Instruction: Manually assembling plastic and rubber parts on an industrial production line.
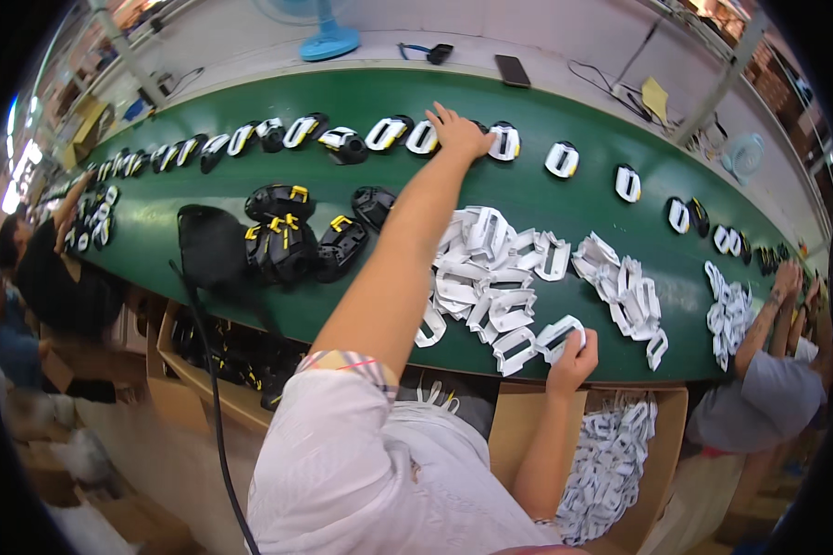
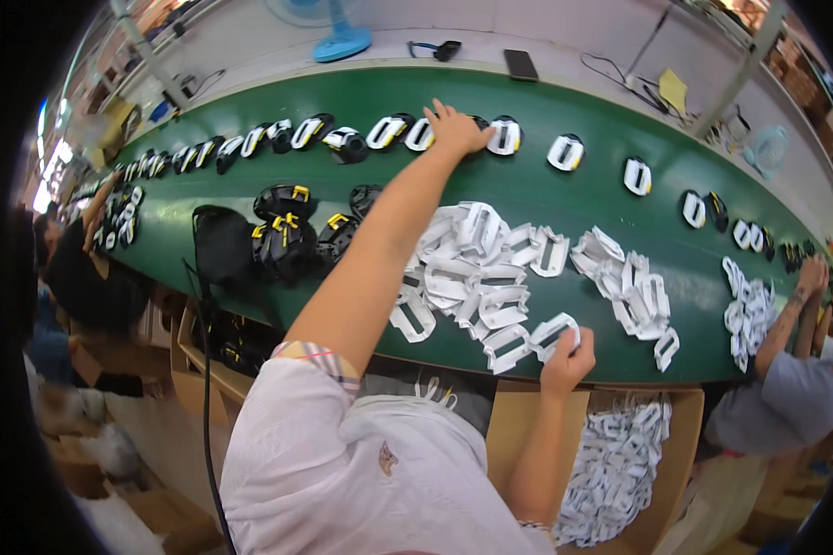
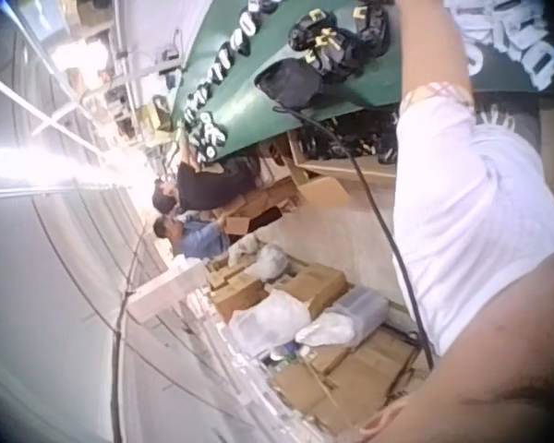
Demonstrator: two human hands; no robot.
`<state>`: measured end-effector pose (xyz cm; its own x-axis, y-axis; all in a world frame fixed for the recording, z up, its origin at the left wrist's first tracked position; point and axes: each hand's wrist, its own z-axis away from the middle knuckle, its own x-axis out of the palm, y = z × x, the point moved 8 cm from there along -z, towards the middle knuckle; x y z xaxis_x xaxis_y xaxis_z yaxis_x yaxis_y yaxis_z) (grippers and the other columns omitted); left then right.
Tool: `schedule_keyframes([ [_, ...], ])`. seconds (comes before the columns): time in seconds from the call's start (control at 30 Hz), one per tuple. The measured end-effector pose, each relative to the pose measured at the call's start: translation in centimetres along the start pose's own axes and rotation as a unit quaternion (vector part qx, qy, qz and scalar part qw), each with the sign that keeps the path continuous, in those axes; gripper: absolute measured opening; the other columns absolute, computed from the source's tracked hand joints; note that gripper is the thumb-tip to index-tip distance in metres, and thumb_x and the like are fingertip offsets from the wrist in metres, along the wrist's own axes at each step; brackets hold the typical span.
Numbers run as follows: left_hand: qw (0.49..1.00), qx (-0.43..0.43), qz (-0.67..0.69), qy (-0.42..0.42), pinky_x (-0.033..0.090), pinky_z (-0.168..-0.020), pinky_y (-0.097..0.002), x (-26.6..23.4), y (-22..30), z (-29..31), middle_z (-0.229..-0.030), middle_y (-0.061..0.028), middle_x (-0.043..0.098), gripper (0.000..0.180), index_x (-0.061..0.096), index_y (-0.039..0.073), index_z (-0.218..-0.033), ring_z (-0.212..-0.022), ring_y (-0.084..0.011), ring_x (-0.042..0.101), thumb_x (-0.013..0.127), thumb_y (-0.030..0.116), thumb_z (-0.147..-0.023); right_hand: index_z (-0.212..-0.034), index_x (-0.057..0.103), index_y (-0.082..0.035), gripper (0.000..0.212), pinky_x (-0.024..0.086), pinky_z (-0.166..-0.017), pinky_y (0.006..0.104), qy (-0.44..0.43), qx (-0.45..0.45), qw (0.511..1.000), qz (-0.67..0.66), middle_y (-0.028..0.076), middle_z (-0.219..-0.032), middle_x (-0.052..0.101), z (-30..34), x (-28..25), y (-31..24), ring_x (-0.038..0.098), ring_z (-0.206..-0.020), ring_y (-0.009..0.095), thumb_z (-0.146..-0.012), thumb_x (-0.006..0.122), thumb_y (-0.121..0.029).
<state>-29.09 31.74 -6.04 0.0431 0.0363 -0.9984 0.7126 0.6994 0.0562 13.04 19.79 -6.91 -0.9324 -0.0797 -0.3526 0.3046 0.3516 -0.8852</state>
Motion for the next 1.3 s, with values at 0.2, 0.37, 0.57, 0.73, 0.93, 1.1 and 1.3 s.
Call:
schedule_keyframes([
  [0.2, 0.997, 0.028, 0.011, 0.065, 0.008, -0.108, -0.0578, -2.0, -0.2, 0.7, -0.136, -0.0252, 0.039, 0.072, 0.043, -0.004, -0.129, -0.134, -0.0418, 0.021, 0.058, 0.044, -0.078, -0.079, 0.05, 0.001, 0.018, 0.037, -0.053, 0.026, 0.035, 0.002, 0.998, -0.055, 0.002, -0.066, 0.049, -0.4, -0.1, 0.5, 0.042, -0.06, 0.009, -0.09, 0.049, -0.013],
  [0.37, 0.961, 0.146, 0.04, 0.232, 0.028, -0.097, -0.0534, -3.4, -0.9, 1.4, -0.115, -0.0198, 0.053, 0.044, 0.049, 0.001, -0.108, -0.107, -0.0327, 0.05, 0.065, 0.023, -0.074, -0.08, 0.049, 0.0, 0.017, 0.033, -0.055, 0.0232, 0.014, -0.032, 0.997, -0.067, -0.001, -0.069, 0.045, -0.5, 0.1, -0.5, 0.038, -0.062, 0.006, -0.09, 0.047, -0.013],
  [0.57, 0.944, 0.208, 0.124, 0.223, 0.044, -0.082, -0.0425, -4.6, 0.6, 5.0, -0.104, -0.0193, 0.057, 0.04, 0.048, 0.0, -0.105, -0.098, -0.034, 0.056, 0.066, 0.015, -0.073, -0.083, 0.051, 0.002, 0.017, 0.038, -0.058, 0.0258, 0.042, -0.008, 0.997, -0.062, 0.002, -0.072, 0.05, 0.5, -0.9, 0.7, 0.043, -0.066, 0.009, -0.09, 0.048, -0.013],
  [0.73, 0.708, 0.173, 0.684, 0.037, 0.047, -0.083, -0.0341, -8.7, -1.4, 12.3, -0.109, -0.0187, 0.057, 0.048, 0.043, -0.005, -0.118, -0.096, -0.0243, 0.059, 0.065, 0.016, -0.081, -0.107, 0.05, -0.004, 0.021, 0.038, -0.065, 0.0231, 0.039, 0.115, 0.973, -0.198, 0.001, -0.088, 0.051, -0.3, -1.6, 2.6, 0.045, -0.075, 0.008, -0.093, 0.051, -0.019],
  [0.93, 0.338, 0.093, 0.903, -0.249, 0.051, -0.083, -0.032, -7.0, -1.1, 29.1, -0.109, -0.0139, 0.057, 0.05, 0.036, -0.004, -0.129, -0.096, -0.018, 0.06, 0.056, 0.009, -0.086, -0.116, 0.048, 0.003, 0.028, 0.044, -0.073, 0.0249, -0.027, -0.011, 0.962, -0.272, 0.007, -0.096, 0.057, -0.1, -1.9, -9.5, 0.053, -0.084, 0.011, -0.091, 0.051, -0.01],
  [1.1, 0.253, 0.03, 0.918, -0.303, 0.054, -0.07, -0.0315, -4.2, 0.0, 34.0, -0.115, -0.0155, 0.055, 0.055, 0.033, -0.002, -0.132, -0.093, -0.0189, 0.061, 0.051, 0.025, -0.087, -0.12, 0.048, 0.006, 0.039, 0.046, -0.078, 0.0242, -0.139, -0.021, 0.949, -0.283, 0.011, -0.104, 0.061, 0.2, 1.8, -15.1, 0.058, -0.089, 0.012, -0.083, 0.06, 0.003],
  [1.3, 0.345, 0.046, 0.893, -0.286, 0.049, -0.082, -0.0289, -3.3, -0.4, 34.7, -0.114, -0.0136, 0.055, 0.057, 0.041, -0.005, -0.125, -0.099, -0.0162, 0.057, 0.058, 0.032, -0.085, -0.116, 0.058, 0.004, 0.037, 0.045, -0.071, 0.022, -0.247, 0.032, 0.936, -0.248, 0.006, -0.095, 0.058, 1.0, 3.7, -14.1, 0.055, -0.081, 0.009, -0.079, 0.063, 0.005],
])
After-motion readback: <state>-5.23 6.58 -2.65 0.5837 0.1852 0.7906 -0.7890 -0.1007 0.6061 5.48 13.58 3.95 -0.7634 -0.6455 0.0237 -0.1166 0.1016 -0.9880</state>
